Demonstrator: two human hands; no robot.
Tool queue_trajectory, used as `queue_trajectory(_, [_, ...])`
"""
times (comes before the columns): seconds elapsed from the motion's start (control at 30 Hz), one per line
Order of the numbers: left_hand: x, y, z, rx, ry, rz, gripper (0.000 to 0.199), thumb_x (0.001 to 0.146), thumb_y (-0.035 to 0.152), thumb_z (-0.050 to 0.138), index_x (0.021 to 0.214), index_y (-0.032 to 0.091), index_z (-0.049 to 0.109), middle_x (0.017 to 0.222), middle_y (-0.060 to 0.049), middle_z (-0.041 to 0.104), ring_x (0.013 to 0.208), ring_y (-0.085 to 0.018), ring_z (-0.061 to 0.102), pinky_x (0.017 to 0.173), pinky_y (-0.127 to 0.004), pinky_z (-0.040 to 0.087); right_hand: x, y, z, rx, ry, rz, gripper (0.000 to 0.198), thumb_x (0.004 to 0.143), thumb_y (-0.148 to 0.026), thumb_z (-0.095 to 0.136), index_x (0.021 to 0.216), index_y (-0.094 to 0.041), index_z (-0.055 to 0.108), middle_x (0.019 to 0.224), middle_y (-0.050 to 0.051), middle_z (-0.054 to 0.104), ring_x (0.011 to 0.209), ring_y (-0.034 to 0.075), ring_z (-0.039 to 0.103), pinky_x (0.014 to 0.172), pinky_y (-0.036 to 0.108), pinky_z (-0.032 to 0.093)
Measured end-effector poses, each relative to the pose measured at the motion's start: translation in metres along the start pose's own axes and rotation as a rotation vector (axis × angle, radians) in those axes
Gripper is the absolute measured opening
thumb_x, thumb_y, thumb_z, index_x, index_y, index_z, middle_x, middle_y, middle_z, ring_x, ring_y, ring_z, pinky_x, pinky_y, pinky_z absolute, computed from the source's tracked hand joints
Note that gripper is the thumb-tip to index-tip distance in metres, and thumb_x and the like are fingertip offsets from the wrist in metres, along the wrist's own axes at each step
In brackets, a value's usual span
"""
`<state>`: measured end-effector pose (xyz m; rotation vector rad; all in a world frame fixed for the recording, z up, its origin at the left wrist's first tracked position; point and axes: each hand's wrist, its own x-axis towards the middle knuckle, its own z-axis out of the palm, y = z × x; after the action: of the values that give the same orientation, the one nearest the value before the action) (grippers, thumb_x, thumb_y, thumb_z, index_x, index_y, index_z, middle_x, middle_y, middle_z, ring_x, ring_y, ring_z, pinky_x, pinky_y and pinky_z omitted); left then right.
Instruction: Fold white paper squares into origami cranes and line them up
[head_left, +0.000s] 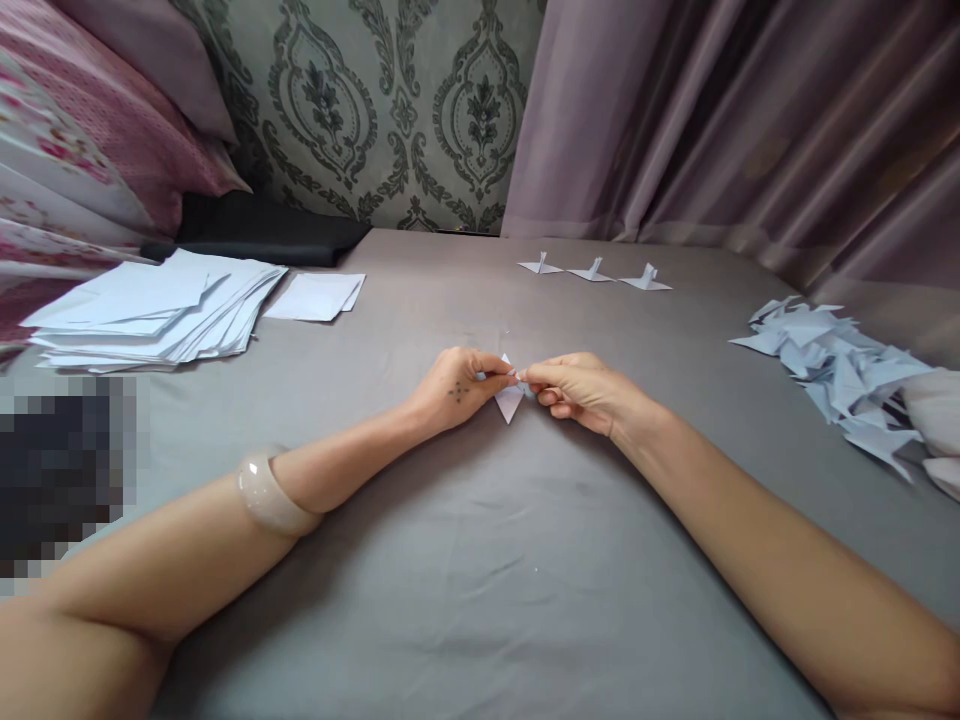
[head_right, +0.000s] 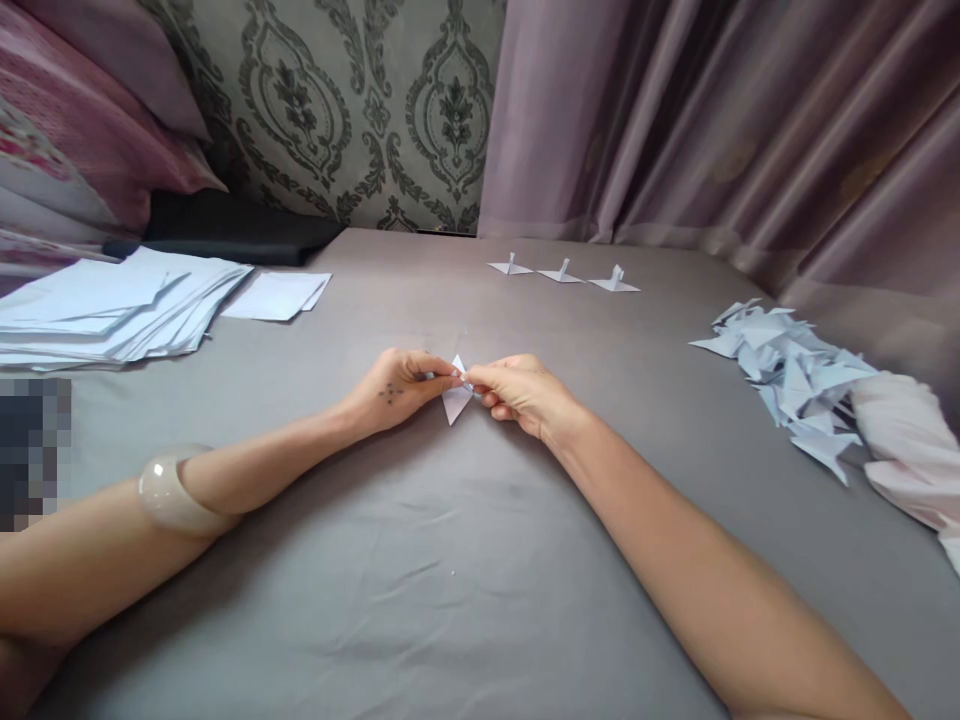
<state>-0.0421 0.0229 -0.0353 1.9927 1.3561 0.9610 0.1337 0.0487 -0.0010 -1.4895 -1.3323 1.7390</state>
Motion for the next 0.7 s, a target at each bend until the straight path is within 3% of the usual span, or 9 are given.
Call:
queue_trajectory(0.2, [0.0, 0.003, -0.001, -0.007, 0.004, -0.024, 0.022, 0.083, 0.034, 0.06, 0.085, 0.019, 0.076, 0.076, 0.0, 0.072, 0.069, -0.013, 0.06, 0.065, -0.021, 0.044, 0.001, -0.001, -0.002, -0.012, 0.008, 0.001, 0.02, 0.065, -0.013, 0.066, 0.053, -0.016, 0.05, 0.054, -0.003, 0.044, 0.045, 0.003, 0.035, 0.033, 0.016, 0.02])
queue_trajectory(0.4, [-0.001, 0.006, -0.002, -0.065, -0.015, -0.076, 0.024, 0.083, 0.035, 0.06, 0.083, 0.018, 0.076, 0.073, -0.001, 0.071, 0.067, -0.013, 0.059, 0.06, -0.021, 0.043, 0.004, 0.005, -0.007, -0.072, -0.013, -0.084, 0.021, 0.066, -0.016, 0.066, 0.051, -0.017, 0.051, 0.048, -0.005, 0.038, 0.044, 0.004, 0.03, 0.035, 0.019, 0.019])
queue_trajectory(0.5, [0.0, 0.007, -0.002, -0.108, -0.01, -0.115, 0.023, 0.082, 0.035, 0.062, 0.084, 0.017, 0.076, 0.076, -0.002, 0.072, 0.07, -0.014, 0.061, 0.062, -0.021, 0.044, 0.002, 0.012, -0.011, -0.176, 0.058, -0.205, 0.007, 0.07, -0.023, 0.065, 0.066, -0.017, 0.064, 0.05, -0.005, 0.043, 0.042, 0.005, 0.034, 0.039, 0.02, 0.026])
queue_trajectory(0.6, [0.0, 0.006, -0.001, -0.135, -0.005, -0.132, 0.023, 0.081, 0.035, 0.062, 0.083, 0.017, 0.075, 0.076, -0.002, 0.072, 0.071, -0.014, 0.061, 0.062, -0.021, 0.045, 0.0, 0.018, -0.013, -0.375, 0.128, -0.385, 0.018, 0.073, -0.031, 0.065, 0.086, -0.02, 0.07, 0.056, -0.004, 0.053, 0.043, 0.007, 0.041, 0.045, 0.023, 0.034])
queue_trajectory(0.7, [0.001, 0.005, -0.001, -0.143, -0.005, -0.11, 0.023, 0.082, 0.035, 0.061, 0.082, 0.016, 0.075, 0.074, -0.002, 0.071, 0.069, -0.013, 0.06, 0.061, -0.021, 0.044, -0.003, 0.021, -0.01, -0.556, 0.151, -0.583, 0.019, 0.076, -0.034, 0.064, 0.089, -0.021, 0.07, 0.068, -0.001, 0.062, 0.053, 0.01, 0.05, 0.055, 0.025, 0.04])
